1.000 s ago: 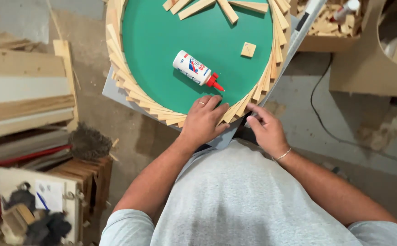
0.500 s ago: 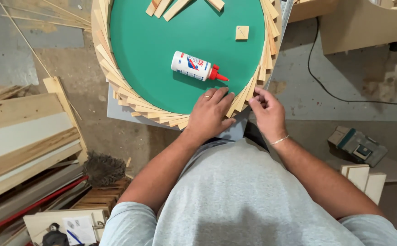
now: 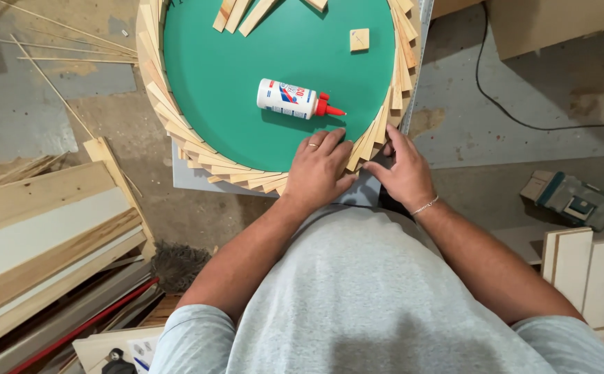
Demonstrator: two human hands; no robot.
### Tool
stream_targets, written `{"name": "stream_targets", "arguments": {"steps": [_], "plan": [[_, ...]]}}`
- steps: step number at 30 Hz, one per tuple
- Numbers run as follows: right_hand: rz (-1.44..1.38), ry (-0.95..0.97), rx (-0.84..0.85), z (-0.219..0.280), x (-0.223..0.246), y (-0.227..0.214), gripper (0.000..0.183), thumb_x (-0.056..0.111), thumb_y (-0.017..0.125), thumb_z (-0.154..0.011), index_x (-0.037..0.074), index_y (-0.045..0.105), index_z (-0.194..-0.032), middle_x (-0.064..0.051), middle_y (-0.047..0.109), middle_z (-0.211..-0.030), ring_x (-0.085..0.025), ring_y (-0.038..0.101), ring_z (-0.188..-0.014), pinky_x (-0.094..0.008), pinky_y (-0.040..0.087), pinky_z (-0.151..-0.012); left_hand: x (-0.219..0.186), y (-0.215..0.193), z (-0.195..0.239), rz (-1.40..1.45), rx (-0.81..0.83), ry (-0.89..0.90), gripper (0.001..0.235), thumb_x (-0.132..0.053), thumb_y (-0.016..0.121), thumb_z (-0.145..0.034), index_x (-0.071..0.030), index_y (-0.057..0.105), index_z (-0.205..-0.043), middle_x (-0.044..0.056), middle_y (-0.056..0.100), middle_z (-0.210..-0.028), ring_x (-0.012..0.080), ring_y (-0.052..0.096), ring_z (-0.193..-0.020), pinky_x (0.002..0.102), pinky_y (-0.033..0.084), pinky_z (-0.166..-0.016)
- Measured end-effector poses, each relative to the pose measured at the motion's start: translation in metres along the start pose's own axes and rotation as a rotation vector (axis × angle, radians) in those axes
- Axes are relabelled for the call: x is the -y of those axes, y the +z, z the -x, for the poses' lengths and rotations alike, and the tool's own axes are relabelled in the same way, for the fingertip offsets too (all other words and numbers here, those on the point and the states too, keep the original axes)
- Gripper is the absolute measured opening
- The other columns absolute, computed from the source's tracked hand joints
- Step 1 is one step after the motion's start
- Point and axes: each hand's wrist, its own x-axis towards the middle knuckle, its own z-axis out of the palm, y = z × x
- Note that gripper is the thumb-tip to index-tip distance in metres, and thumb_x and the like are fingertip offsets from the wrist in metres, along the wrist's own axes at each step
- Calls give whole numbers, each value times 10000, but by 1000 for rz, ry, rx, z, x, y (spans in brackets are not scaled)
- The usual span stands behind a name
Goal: Gluing and aligning wooden slats around a circular board to create a frame
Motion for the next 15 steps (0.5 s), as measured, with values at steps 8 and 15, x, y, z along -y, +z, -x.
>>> {"name": "stream_targets", "arguments": {"steps": [8,15], "plan": [[-20,-85,-86,2,-1,6,864,413,907,-790,133,544,-1523,-70,651,-914,-325,673,-826,-482,549,-701,-4,12,-2,-61,-101,-13,626,-470,866,-669,-218,670,-1207,47,587,-1335,285,571,-1218,455,481,-1009],[14,-122,-105,2,-6,8,875,430,907,-784,134,545,-1524,-62,669,-926,-328,690,-839,-474,564,-707,-9,7,-1,-57,-107,-20,611,-436,875,-684,-210,671,-1214,66,594,-1334,295,573,-1222,459,476,-1013]]}}
